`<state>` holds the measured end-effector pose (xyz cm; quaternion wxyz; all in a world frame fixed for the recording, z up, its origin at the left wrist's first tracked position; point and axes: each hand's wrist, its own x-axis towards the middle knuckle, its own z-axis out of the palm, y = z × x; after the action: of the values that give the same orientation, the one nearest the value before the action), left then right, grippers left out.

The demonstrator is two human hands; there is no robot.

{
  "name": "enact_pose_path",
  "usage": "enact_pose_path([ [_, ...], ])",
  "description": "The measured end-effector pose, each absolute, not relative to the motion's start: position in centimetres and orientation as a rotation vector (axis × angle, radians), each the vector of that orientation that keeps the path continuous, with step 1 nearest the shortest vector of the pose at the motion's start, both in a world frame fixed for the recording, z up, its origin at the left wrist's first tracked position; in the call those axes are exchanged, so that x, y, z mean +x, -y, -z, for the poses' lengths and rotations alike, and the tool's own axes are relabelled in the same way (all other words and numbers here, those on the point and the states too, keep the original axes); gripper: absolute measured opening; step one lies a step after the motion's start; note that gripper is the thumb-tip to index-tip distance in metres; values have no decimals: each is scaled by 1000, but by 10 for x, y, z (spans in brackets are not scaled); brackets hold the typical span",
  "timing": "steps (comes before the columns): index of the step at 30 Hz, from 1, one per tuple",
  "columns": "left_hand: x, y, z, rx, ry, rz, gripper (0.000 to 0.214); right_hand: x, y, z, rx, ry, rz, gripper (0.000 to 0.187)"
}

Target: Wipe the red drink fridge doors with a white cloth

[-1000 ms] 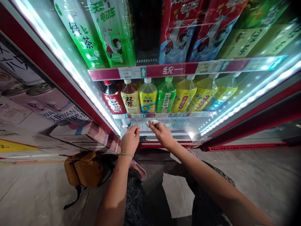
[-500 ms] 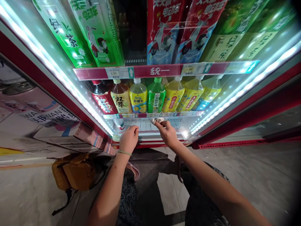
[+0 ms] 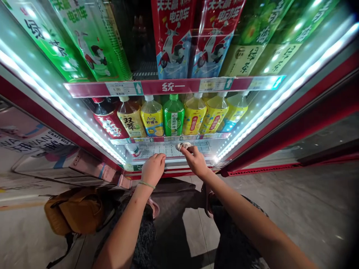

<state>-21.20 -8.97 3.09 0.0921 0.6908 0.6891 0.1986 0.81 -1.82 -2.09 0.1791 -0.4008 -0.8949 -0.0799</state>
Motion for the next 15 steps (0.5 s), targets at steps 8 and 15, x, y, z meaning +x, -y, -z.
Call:
enact_pose_path([
  [8,-203,86,-30,2070,-2066,-526,29,4,22,29,-967,2737,145,41],
  [15,-198,84,-23,2094,-2026,-510,30,40,15,19,-1104,2585,200,43],
])
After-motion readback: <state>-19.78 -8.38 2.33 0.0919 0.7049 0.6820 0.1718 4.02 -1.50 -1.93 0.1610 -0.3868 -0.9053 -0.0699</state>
